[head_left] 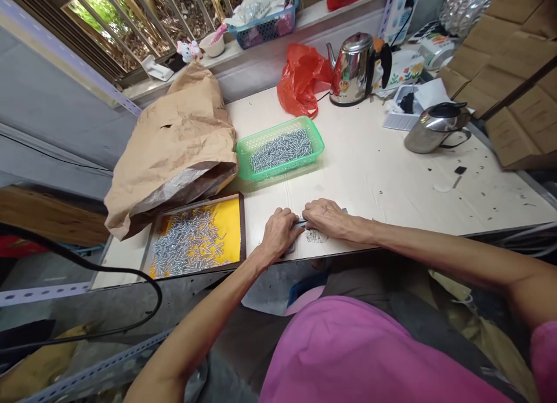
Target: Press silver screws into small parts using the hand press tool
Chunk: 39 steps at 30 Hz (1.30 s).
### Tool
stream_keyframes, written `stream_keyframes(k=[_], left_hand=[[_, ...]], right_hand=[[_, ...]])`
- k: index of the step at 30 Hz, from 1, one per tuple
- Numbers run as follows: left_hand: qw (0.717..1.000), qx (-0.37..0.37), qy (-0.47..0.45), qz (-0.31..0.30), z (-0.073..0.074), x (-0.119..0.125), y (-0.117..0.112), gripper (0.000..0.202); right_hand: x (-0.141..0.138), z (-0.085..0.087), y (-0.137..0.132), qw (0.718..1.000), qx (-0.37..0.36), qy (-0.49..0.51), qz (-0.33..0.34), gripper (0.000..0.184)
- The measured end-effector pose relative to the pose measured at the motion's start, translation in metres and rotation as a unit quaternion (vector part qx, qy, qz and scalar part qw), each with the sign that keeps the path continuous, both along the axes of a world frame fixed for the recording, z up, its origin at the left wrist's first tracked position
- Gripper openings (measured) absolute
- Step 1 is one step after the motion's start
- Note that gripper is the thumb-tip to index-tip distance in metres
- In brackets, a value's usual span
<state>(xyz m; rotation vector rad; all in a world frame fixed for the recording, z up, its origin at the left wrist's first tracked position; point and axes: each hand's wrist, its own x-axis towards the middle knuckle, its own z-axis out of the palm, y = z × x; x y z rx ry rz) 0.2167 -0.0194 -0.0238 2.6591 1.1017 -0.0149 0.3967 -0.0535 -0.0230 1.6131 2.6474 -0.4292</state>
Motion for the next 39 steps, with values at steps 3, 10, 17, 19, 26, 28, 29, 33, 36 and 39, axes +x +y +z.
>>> stream_keyframes(k=[3,10,17,19,26,28,29,33,36,39], left_hand=[[1.000,0.010,0.011,0.005,0.002,-0.001,-0.002,0.022],[0.994,0.079,-0.076,-0.016,-0.014,-0.003,-0.054,0.040],[0.990,0.020,-0.140,-0.029,-0.025,0.008,-0.083,0.049],[0.987,0.028,-0.155,-0.032,-0.025,0.008,-0.083,0.052],[0.974,0.083,-0.200,-0.068,-0.015,-0.032,-0.105,0.022],[0.973,0.133,-0.191,0.002,-0.006,-0.061,-0.100,0.018],[0.970,0.158,-0.179,0.055,-0.002,-0.077,-0.092,0.018],[0.936,0.226,-0.095,0.253,0.012,-0.136,-0.044,0.025],[0.932,0.209,-0.013,0.296,0.013,-0.160,-0.012,0.024],[0.947,0.161,0.073,0.267,0.009,-0.167,0.003,0.024]], right_hand=[[0.006,0.003,0.003,1.000,0.018,0.004,-0.001,0.023],[0.027,0.000,0.031,1.000,0.016,0.023,0.004,0.023],[0.009,0.000,0.058,0.994,0.088,-0.021,-0.068,0.017],[-0.009,0.005,0.054,0.994,0.103,-0.025,-0.011,0.017],[-0.081,0.002,0.027,0.931,0.119,0.015,0.345,0.011],[-0.086,-0.002,0.026,0.922,0.140,-0.005,0.361,0.017],[-0.086,-0.004,0.025,0.917,0.154,-0.007,0.368,0.020],[-0.076,-0.010,0.026,0.894,0.190,0.032,0.405,0.021],[-0.075,-0.010,0.029,0.886,0.178,0.044,0.426,0.022],[-0.085,-0.005,0.035,0.889,0.148,0.030,0.433,0.019]])
